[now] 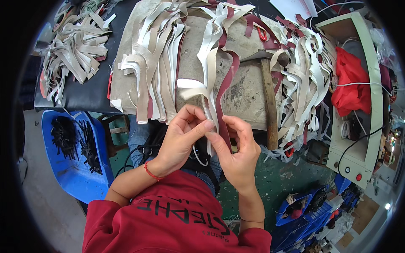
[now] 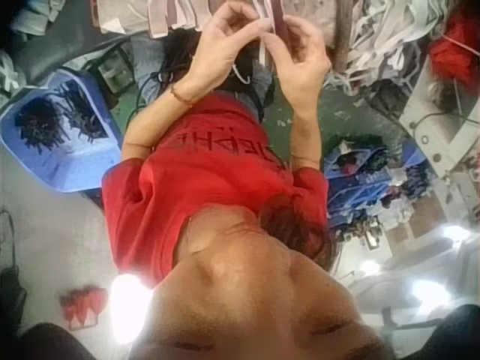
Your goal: Sorting and manual assembly of leather shoe upper components on a workshop table.
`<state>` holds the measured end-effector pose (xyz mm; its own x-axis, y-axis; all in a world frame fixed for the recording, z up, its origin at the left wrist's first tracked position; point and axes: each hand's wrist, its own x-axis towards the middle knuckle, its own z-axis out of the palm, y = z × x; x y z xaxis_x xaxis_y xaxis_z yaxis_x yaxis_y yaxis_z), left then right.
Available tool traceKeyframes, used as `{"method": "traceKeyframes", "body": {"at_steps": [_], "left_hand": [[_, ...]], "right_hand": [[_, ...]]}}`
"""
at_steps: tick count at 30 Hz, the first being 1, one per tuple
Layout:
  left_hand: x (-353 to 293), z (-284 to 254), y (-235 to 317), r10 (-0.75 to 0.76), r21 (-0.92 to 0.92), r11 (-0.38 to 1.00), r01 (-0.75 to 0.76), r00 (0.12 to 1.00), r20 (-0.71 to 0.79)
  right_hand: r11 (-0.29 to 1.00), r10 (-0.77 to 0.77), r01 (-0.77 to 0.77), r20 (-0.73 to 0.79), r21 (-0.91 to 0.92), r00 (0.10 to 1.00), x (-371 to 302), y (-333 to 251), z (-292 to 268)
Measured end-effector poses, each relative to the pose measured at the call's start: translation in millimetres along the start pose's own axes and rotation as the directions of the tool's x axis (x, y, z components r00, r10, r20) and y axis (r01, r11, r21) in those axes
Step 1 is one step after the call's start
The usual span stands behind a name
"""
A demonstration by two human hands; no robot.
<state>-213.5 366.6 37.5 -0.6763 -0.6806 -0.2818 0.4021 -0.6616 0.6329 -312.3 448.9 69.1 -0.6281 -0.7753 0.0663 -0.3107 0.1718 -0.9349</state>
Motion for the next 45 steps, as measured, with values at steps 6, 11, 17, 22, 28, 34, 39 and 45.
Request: {"method": "traceKeyframes", "body": {"at_steps": [6,11,17,22,28,34,39,45], "left_hand": [[0.4,1.2,-1.4,-0.055,0.006,0.998,0.055,0.997,-0.046],[1.1,4.2,2.2,-0.073,-0.027,0.997,0.072,0.996,-0.042],[4.9,3.0,0.0,-0.011,0.004,1.000,0.011,1.000,0.003],[3.8,1.4,-0.8,0.052,0.109,0.992,-0.056,0.998,0.034],[5.2,0.8,17.2,0.138,0.624,0.768,-0.147,0.988,0.063],[7.0,-1.9,27.6,-0.071,0.596,0.803,0.004,0.994,0.089],[7.6,-3.9,27.6,-0.037,0.694,0.720,-0.033,0.996,0.086],[4.8,-3.6,21.6,-0.008,0.691,0.720,-0.065,0.995,0.102]], "right_hand": [[0.988,-0.041,0.041,0.001,-0.151,0.999,3.5,-3.2,-7.0],[0.996,0.008,-0.002,0.076,-0.087,0.997,4.6,-7.4,-2.9],[0.913,0.247,-0.292,0.184,0.286,0.951,8.2,1.3,-8.9],[0.898,0.236,-0.285,0.179,0.335,0.955,7.0,1.4,-6.4],[0.987,0.126,-0.119,0.059,-0.108,0.990,4.2,0.4,-10.5],[0.994,0.077,-0.069,0.097,-0.082,0.992,6.8,3.0,-9.1],[0.987,0.120,-0.105,0.135,-0.119,0.984,6.9,2.3,-9.7],[0.970,0.101,-0.066,0.139,-0.232,0.985,1.0,-4.0,-6.8]]}}
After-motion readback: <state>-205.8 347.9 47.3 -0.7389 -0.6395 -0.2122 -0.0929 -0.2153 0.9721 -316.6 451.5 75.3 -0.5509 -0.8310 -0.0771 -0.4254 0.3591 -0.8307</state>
